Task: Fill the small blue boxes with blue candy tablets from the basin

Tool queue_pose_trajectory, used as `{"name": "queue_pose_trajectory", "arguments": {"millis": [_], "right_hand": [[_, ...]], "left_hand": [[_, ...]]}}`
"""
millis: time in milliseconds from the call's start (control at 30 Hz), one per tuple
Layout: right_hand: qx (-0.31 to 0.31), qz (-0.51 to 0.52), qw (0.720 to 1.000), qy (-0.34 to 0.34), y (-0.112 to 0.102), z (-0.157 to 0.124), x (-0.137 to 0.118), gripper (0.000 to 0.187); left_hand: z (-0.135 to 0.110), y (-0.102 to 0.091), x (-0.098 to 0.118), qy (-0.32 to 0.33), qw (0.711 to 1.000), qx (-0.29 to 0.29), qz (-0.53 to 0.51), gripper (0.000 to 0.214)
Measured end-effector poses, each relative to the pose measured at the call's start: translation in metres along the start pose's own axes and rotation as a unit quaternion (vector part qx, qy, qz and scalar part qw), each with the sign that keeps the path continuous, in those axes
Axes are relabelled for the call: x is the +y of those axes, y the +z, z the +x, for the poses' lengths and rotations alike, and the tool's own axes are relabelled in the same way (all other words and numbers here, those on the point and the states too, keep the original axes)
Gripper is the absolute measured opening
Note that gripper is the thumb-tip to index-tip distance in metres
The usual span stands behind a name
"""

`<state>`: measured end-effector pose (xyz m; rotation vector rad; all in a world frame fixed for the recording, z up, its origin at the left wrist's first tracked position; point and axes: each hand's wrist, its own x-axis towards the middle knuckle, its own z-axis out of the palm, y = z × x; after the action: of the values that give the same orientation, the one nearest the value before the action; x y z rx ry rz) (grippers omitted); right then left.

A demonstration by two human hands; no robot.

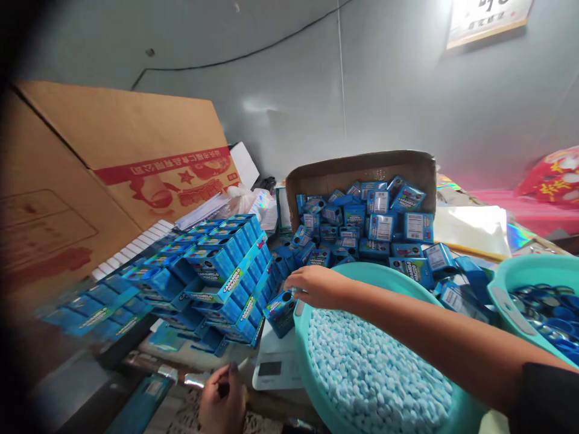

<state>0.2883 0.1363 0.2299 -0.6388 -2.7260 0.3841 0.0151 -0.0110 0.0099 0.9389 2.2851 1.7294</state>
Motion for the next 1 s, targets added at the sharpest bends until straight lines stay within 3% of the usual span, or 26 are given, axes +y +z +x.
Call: {"name": "queue_pose_trajectory", "arguments": {"millis": [133,233,333,433,533,633,833,1000], "right_hand": [[-0.04,-0.029,0.999,-0.013,0.004,0.026,-0.004,0.028],[-0.04,-0.045,0.998,0.008,0.002,0.023,-0.007,0.03],[-0.042,-0.063,0.994,0.073,-0.002,-0.001,-0.007,0.027],[-0.089,-0.06,0.984,0.142,0.001,-0.035,0.0,0.028],[-0.165,-0.002,0.972,0.169,0.017,-0.067,0.009,0.045],[-0.191,0.057,0.96,0.196,0.035,-0.088,0.013,0.054],[-0.17,0.041,0.957,0.23,0.048,-0.1,0.012,0.02],[-0.184,0.031,0.945,0.27,0.043,-0.102,0.014,0.015]], "left_hand": [[-0.001,-0.002,0.004,0.004,1.0,0.009,-0.001,0.049],[-0.001,0.0,0.007,0.015,1.0,0.014,-0.006,0.048],[-0.002,0.002,0.007,0.02,0.999,0.024,-0.005,0.046],[-0.003,0.004,0.005,0.041,0.998,0.035,-0.025,0.05],[-0.004,0.005,0.004,0.067,0.996,0.04,-0.044,0.054],[-0.005,0.005,0.006,0.087,0.994,0.045,-0.048,0.051],[-0.005,0.004,0.007,0.114,0.992,0.046,-0.038,0.044],[-0.006,0.004,0.008,0.125,0.991,0.049,-0.024,0.039]]}}
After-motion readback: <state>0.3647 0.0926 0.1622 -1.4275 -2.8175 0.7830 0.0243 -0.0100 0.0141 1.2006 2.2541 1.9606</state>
